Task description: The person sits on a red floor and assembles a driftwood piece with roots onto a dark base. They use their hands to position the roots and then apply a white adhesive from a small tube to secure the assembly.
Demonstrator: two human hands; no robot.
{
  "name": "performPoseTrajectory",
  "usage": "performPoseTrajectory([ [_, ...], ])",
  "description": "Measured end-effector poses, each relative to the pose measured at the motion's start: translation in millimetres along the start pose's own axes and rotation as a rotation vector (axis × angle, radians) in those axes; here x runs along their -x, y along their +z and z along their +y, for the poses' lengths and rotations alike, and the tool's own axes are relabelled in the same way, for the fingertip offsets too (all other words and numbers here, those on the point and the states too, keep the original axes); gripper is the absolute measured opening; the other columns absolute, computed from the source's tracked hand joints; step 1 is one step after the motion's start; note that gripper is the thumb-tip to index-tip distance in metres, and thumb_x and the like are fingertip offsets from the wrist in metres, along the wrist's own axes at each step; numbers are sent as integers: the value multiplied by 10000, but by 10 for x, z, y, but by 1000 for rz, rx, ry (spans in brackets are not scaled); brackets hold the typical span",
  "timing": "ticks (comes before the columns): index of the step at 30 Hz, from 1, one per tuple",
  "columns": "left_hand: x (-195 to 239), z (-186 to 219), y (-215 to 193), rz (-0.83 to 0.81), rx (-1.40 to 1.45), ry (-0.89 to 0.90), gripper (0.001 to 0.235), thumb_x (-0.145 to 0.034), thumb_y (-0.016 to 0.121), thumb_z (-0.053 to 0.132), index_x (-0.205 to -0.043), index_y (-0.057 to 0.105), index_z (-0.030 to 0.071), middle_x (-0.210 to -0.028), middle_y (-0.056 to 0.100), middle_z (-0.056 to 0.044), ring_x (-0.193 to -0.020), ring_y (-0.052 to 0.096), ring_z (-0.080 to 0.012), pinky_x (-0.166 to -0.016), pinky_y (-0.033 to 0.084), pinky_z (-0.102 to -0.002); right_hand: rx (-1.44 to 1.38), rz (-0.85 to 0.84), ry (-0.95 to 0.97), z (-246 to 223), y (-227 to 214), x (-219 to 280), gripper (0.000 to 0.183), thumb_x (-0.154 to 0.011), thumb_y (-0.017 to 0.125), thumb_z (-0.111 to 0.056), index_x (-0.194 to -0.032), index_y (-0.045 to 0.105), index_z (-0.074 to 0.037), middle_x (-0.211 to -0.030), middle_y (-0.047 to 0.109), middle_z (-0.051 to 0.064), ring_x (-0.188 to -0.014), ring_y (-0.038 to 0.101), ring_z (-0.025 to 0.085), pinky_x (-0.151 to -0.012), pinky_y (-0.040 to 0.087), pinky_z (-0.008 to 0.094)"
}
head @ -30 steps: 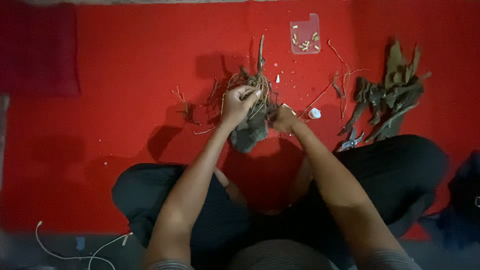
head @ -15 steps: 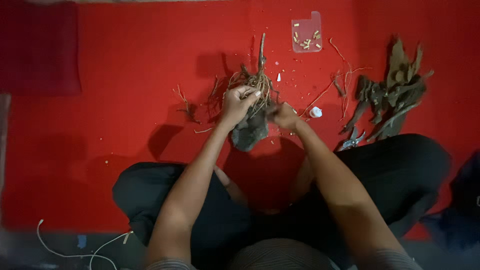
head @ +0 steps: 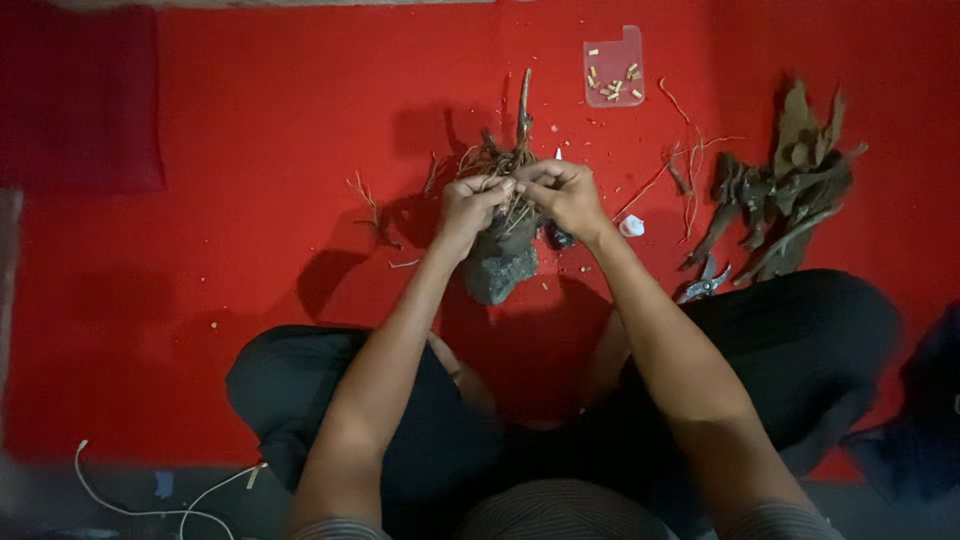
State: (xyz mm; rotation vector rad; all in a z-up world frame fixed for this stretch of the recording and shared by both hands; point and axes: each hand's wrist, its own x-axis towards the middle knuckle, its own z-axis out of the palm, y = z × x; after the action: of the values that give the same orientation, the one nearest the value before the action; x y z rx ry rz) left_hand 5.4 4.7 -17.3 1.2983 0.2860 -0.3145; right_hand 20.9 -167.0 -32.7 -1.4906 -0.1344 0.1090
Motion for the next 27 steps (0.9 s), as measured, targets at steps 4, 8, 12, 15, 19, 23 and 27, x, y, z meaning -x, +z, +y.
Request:
performPoseTrajectory([
  [4,-238,-280,-120,7,14,-15,244,-857,808,191,-1019,763,14,-638,638,-42,-473,529,-14,-435,266,-98,230,-49,-270,-21,-25,-38,158,-839,850,-11,-976,804,-75,-729,690,140,-783,704,224,-664,502,286],
  [8,-75,-55,-70,-30,43,-45,292,-856,816,134,-1060,733,-57,-629,616,-17,-420,433,35,-392,280,-115,289,-72,-311,-19,-44,-45,134,-850,840,-33,-968,809,-89,-776,680,145,-795,684,309,-722,487,339],
  [12,-84,-38,-100,-60,45,-66,276,-857,816,150,-1039,742,-44,-587,581,-3,-395,379,36,-376,266,-123,296,-101,-330,-205,-21,-12,96,-884,811,-17,-968,787,-54,-728,655,137,-748,698,282,-702,487,333],
  [15,-74,47,-32,-59,64,-54,221,-880,792,153,-1014,748,-18,-531,445,57,-372,320,33,-389,229,-111,215,-46,-256,-171,-6,10,78,-897,790,-12,-971,768,-19,-691,662,102,-713,692,206,-696,484,285],
  [19,-99,34,-60,-94,92,-37,276,-859,826,174,-1033,740,-22,-576,440,82,-385,373,38,-374,247,-129,171,-45,-230,-50,-59,-36,75,-922,743,28,-997,743,16,-719,669,114,-744,711,197,-672,511,280],
  [23,40,174,33,-68,43,3,235,-855,811,169,-997,764,-12,-506,412,55,-374,316,44,-385,212,-125,108,-48,-226,-95,-78,-29,89,-908,739,69,-987,738,29,-801,630,132,-711,735,222,-642,529,266],
  [27,-179,-121,-33,-31,6,48,183,-849,813,161,-942,774,8,-493,362,63,-360,319,39,-394,202,-147,186,-68,-268,-28,-84,-61,100,-900,765,40,-996,743,24,-794,639,113,-710,736,336,-605,518,268],
])
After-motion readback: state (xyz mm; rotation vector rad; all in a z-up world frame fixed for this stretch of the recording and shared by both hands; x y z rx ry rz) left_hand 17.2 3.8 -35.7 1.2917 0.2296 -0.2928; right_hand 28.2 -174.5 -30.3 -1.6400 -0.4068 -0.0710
